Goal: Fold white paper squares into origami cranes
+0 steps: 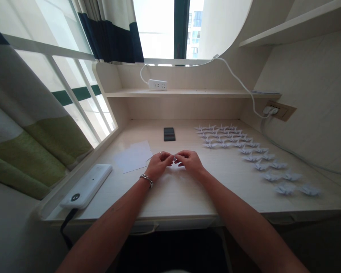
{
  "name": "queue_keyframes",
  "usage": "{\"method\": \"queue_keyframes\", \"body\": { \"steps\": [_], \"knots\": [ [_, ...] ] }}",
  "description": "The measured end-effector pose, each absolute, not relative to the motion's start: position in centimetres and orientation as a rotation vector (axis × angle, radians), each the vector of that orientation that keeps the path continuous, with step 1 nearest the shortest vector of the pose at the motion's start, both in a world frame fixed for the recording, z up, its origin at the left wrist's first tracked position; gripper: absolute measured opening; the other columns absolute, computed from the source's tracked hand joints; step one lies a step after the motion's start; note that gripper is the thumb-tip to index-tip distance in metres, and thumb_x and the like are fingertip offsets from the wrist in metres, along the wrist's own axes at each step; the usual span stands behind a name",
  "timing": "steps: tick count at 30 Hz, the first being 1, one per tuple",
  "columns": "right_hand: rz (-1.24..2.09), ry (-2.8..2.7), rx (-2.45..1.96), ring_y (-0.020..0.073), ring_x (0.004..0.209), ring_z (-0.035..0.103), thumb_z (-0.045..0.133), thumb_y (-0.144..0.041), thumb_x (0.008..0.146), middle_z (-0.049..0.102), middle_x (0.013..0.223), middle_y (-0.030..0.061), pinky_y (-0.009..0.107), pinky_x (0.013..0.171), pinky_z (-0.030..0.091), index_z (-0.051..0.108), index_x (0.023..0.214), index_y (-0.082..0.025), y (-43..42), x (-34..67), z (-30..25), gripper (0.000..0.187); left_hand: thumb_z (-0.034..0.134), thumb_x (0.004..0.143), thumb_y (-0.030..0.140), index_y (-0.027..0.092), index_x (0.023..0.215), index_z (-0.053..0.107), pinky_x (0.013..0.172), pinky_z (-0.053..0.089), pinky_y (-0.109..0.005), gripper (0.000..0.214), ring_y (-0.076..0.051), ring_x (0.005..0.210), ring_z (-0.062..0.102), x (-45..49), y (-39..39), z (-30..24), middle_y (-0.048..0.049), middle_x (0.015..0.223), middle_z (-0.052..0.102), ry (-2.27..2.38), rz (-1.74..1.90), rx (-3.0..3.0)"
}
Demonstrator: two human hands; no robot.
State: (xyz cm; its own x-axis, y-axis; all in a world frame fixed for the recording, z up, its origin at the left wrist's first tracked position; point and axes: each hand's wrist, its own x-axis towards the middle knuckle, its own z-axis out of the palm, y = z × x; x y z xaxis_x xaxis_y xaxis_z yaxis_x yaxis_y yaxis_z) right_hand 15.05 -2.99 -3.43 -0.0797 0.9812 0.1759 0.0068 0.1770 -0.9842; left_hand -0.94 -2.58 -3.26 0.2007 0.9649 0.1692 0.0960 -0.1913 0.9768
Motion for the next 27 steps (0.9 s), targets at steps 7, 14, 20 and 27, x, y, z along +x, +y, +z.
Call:
{"method": "queue_keyframes", "body": {
  "steps": [7,14,20,27],
  "knots": [
    [1.028,-1.459,-1.069,0.0162,0.065,0.065,0.064,-0.029,0.073,0.068,0.068,0.0048,0.026,0.055,0.054,0.07,0.076,-0.014,-3.12,15.01,-3.58,0.017,0.068,0.072,0.04,0.013,0.075,0.063,0.065,0.051,-0.029,0.028,-0.014,0.065,0.062,-0.95,-2.25,-3.67,-0.0044,0.068,0.065,1.08,1.135,1.476],
    [1.076,-1.407,-1.097,0.0151,0.067,0.065,0.064,-0.028,0.072,0.069,0.071,0.0043,0.024,0.056,0.053,0.069,0.074,-0.015,-3.1,14.97,-3.5,0.015,0.067,0.071,0.039,0.015,0.073,0.058,0.059,0.049,-0.027,0.026,-0.013,0.06,0.06,-0.82,-2.15,-3.84,-0.0031,0.064,0.064,1.096,1.122,1.461],
    [1.142,-1.273,-1.181,0.0166,0.07,0.068,0.056,-0.03,0.076,0.068,0.073,0.0059,0.022,0.052,0.051,0.062,0.076,-0.015,-2.32,15.22,-3.49,0.016,0.056,0.077,0.042,0.016,0.078,0.051,0.062,0.049,-0.027,0.026,-0.012,0.063,0.061,-1.0,-1.9,-4.03,-0.0037,0.072,0.064,1.087,1.155,1.462],
    [1.016,-1.489,-1.278,0.0139,0.052,0.061,0.061,-0.026,0.074,0.064,0.061,0.0009,0.022,0.045,0.043,0.059,0.077,-0.017,-2.95,15.19,-3.61,0.01,0.056,0.077,0.037,0.018,0.072,0.055,0.058,0.043,-0.026,0.021,-0.013,0.056,0.055,-0.98,-2.34,-3.65,-0.0001,0.061,0.061,1.145,1.082,1.712]
  ]
}}
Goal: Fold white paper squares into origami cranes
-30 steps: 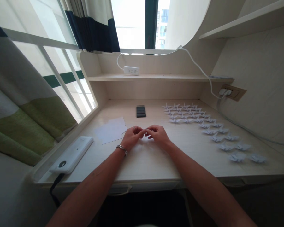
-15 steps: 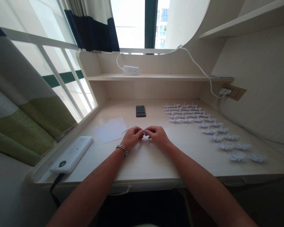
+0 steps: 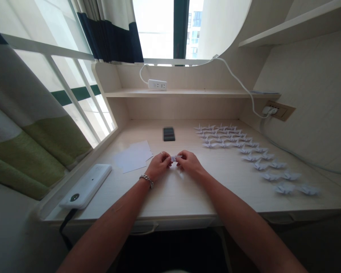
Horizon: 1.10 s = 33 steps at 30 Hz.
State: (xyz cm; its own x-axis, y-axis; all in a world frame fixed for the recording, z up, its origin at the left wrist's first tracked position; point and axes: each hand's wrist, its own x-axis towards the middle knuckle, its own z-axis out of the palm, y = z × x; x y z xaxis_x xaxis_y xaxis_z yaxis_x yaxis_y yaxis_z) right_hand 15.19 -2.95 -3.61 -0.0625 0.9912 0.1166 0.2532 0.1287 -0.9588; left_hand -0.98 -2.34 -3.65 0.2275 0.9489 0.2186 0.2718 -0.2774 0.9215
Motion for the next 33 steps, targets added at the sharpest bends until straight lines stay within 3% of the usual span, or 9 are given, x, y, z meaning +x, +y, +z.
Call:
{"method": "queue_keyframes", "body": {
  "steps": [3,14,26,33],
  "knots": [
    [0.89,-1.657,-1.31,0.0122,0.047,0.055,0.06,-0.024,0.076,0.062,0.054,-0.0003,0.023,0.049,0.04,0.062,0.072,-0.017,-3.28,15.38,-3.43,0.007,0.058,0.076,0.034,0.018,0.07,0.057,0.059,0.041,-0.027,0.017,-0.013,0.057,0.053,-1.12,-2.64,-3.36,0.0014,0.059,0.06,1.167,1.047,1.834],
    [0.673,-1.805,-1.294,0.0144,0.061,0.06,0.056,-0.024,0.08,0.067,0.062,0.0012,0.025,0.06,0.041,0.064,0.069,-0.019,-3.52,15.61,-3.14,0.015,0.052,0.081,0.04,0.02,0.069,0.061,0.062,0.038,-0.029,0.025,-0.018,0.064,0.057,-0.87,-3.04,-3.02,-0.0027,0.067,0.066,1.352,0.979,2.049],
    [0.863,-1.749,-1.217,0.0111,0.053,0.059,0.056,-0.027,0.08,0.065,0.062,0.0005,0.021,0.053,0.043,0.063,0.069,-0.017,-3.56,15.46,-3.14,0.016,0.044,0.085,0.035,0.02,0.064,0.059,0.061,0.038,-0.029,0.03,-0.018,0.061,0.056,-1.1,-2.91,-2.85,-0.002,0.062,0.064,1.339,0.893,2.065],
    [0.974,-1.793,-1.229,0.009,0.045,0.052,0.056,-0.029,0.08,0.063,0.054,-0.0001,0.02,0.046,0.037,0.061,0.066,-0.016,-3.22,15.73,-3.7,0.019,0.046,0.084,0.033,0.021,0.065,0.057,0.061,0.036,-0.029,0.025,-0.018,0.059,0.053,-1.29,-3.07,-2.84,-0.0007,0.06,0.061,1.282,0.881,2.104]
  ]
}}
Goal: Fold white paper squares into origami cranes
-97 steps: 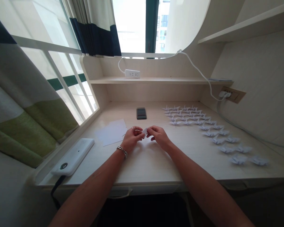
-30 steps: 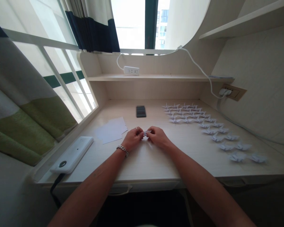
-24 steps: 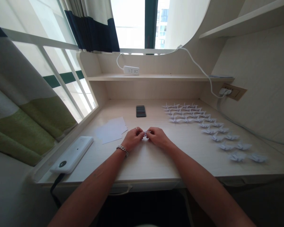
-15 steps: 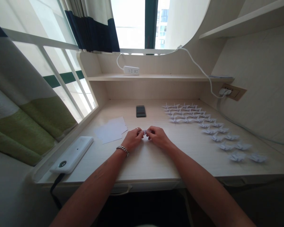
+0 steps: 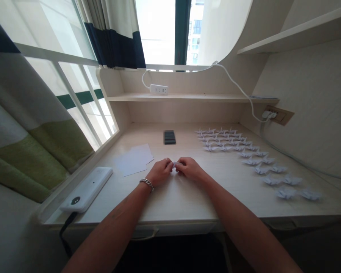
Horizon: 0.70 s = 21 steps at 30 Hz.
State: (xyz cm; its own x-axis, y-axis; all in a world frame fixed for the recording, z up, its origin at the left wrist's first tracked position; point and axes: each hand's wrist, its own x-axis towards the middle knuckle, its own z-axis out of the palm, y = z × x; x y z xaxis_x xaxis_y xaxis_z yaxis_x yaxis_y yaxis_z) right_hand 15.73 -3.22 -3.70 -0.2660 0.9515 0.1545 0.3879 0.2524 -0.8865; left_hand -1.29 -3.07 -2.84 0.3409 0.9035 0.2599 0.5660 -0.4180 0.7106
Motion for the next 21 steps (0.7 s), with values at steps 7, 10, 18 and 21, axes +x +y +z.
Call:
{"method": "queue_keyframes", "body": {
  "steps": [7,10,18,21],
  "knots": [
    [1.176,-1.84,-1.104,0.0095,0.052,0.055,0.055,-0.033,0.082,0.065,0.062,0.0011,0.019,0.047,0.038,0.058,0.069,-0.016,-3.29,16.21,-3.42,0.021,0.048,0.083,0.035,0.021,0.06,0.054,0.059,0.036,-0.028,0.027,-0.016,0.056,0.049,-1.44,-3.18,-2.65,0.0016,0.056,0.056,1.201,0.859,2.047],
    [1.359,-1.731,-1.051,0.01,0.054,0.057,0.055,-0.036,0.081,0.064,0.065,0.0009,0.018,0.046,0.038,0.055,0.07,-0.017,-3.44,16.2,-3.02,0.022,0.044,0.085,0.038,0.02,0.058,0.053,0.058,0.036,-0.028,0.033,-0.015,0.055,0.049,-1.35,-3.08,-2.64,0.0014,0.056,0.055,1.175,0.861,1.988],
    [1.499,-1.569,-1.01,0.0096,0.052,0.057,0.058,-0.046,0.08,0.063,0.063,0.0003,0.019,0.046,0.037,0.056,0.069,-0.017,-3.5,15.81,-3.14,0.031,0.047,0.084,0.042,0.018,0.057,0.053,0.053,0.034,-0.026,0.037,-0.012,0.049,0.044,-1.41,-2.72,-2.85,0.0021,0.051,0.052,1.069,0.87,1.802],
    [1.521,-1.552,-0.996,0.0097,0.052,0.057,0.06,-0.048,0.078,0.062,0.064,0.0006,0.019,0.046,0.037,0.057,0.069,-0.016,-3.47,15.81,-3.21,0.033,0.05,0.083,0.043,0.017,0.057,0.053,0.051,0.032,-0.025,0.036,-0.011,0.047,0.042,-1.45,-2.68,-3.0,0.0023,0.05,0.051,1.018,0.88,1.728]
  ]
}}
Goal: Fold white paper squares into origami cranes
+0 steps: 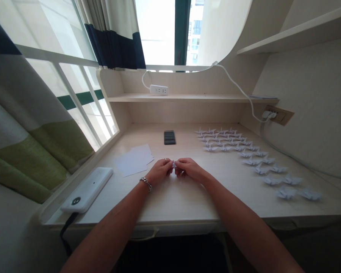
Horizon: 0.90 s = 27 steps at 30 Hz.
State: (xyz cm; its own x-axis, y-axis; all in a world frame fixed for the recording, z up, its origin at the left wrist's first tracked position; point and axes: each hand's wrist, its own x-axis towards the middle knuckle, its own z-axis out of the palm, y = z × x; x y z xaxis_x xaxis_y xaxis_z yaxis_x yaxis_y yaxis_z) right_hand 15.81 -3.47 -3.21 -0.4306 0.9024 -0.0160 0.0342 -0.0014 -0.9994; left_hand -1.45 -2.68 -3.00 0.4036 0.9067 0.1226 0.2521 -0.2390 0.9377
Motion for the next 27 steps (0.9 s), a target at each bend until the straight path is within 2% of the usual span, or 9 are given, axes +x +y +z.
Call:
{"method": "queue_keyframes", "body": {
  "steps": [7,14,27],
  "knots": [
    [1.649,-1.432,-0.902,0.0113,0.055,0.058,0.067,-0.048,0.074,0.063,0.066,0.0022,0.02,0.046,0.035,0.059,0.072,-0.015,-3.4,15.9,-3.3,0.034,0.061,0.077,0.046,0.015,0.062,0.053,0.049,0.033,-0.024,0.035,-0.009,0.048,0.044,-1.0,-3.0,-3.1,0.0015,0.054,0.052,0.882,0.939,1.471],
    [1.787,-1.249,-0.713,0.0092,0.054,0.053,0.068,-0.041,0.076,0.058,0.066,0.0005,0.019,0.045,0.032,0.061,0.075,-0.015,-3.4,16.0,-3.1,0.027,0.069,0.072,0.044,0.015,0.069,0.051,0.05,0.036,-0.021,0.034,-0.008,0.052,0.048,-0.5,-3.4,-2.7,0.0014,0.059,0.052,0.766,1.002,1.176],
    [1.769,-1.089,-0.647,0.0097,0.055,0.053,0.07,-0.039,0.074,0.058,0.062,0.0004,0.021,0.048,0.035,0.058,0.07,-0.015,-3.3,15.7,-2.9,0.027,0.075,0.07,0.038,0.015,0.067,0.051,0.052,0.039,-0.02,0.034,-0.007,0.054,0.048,-0.3,-3.7,-2.0,0.0024,0.059,0.05,0.641,1.09,0.997]
  ]
}}
